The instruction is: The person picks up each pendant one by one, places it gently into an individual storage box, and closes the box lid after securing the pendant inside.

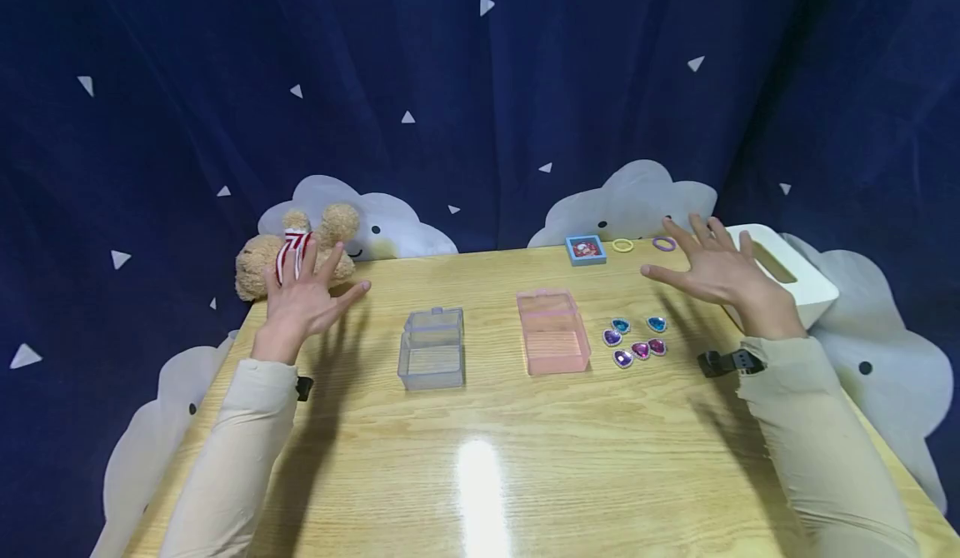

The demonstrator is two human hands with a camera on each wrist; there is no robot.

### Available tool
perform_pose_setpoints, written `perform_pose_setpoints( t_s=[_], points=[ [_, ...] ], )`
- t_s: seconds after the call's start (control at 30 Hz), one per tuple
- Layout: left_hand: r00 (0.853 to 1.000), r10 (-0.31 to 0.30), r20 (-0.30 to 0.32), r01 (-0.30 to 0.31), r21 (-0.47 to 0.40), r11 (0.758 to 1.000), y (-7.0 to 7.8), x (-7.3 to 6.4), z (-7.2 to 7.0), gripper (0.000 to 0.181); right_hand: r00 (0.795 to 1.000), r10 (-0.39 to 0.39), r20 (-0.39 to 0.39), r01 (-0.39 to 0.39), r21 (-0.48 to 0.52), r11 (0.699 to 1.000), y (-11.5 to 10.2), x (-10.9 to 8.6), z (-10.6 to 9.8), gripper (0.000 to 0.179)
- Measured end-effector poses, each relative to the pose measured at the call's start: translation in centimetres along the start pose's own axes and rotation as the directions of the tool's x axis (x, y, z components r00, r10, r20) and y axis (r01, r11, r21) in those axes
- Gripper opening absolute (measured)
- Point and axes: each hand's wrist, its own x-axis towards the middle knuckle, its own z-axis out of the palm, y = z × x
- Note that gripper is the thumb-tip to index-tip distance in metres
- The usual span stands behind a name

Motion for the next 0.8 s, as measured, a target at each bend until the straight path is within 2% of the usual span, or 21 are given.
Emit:
perform_pose_setpoints(
  t_s=[0.13, 0.3, 0.57, 0.67, 0.8],
  points=[
    [1.000, 0.011, 0.017, -0.011, -0.028, 1.000, 0.1, 0.1, 0.0, 0.088, 1.000, -0.028, -0.015, 0.028, -0.011, 1.000, 0.1, 0.2, -0.1, 0.101],
    [0.998, 0.036, 0.044, -0.033, -0.081, 0.996, 0.2, 0.3, 0.2, 0.086, 0.993, -0.099, -0.060, 0.097, -0.024, 0.995, 0.2, 0.6, -0.1, 0.090],
    [0.998, 0.063, 0.018, -0.060, -0.121, 0.991, 0.2, 0.3, 0.6, 0.082, 0.993, -0.113, -0.044, 0.115, 0.030, 0.993, 0.4, 0.6, 0.2, 0.082],
    [0.997, 0.076, 0.004, -0.074, -0.196, 0.978, 0.3, 0.2, 0.8, 0.078, 0.993, -0.113, -0.046, 0.115, 0.039, 0.993, 0.5, 0.7, 0.4, 0.078],
    [0.994, 0.107, -0.020, -0.108, -0.315, 0.943, 0.5, 0.2, 1.3, 0.070, 0.992, -0.113, -0.047, 0.116, 0.059, 0.992, 0.4, 0.8, 0.7, 0.075]
  ],
)
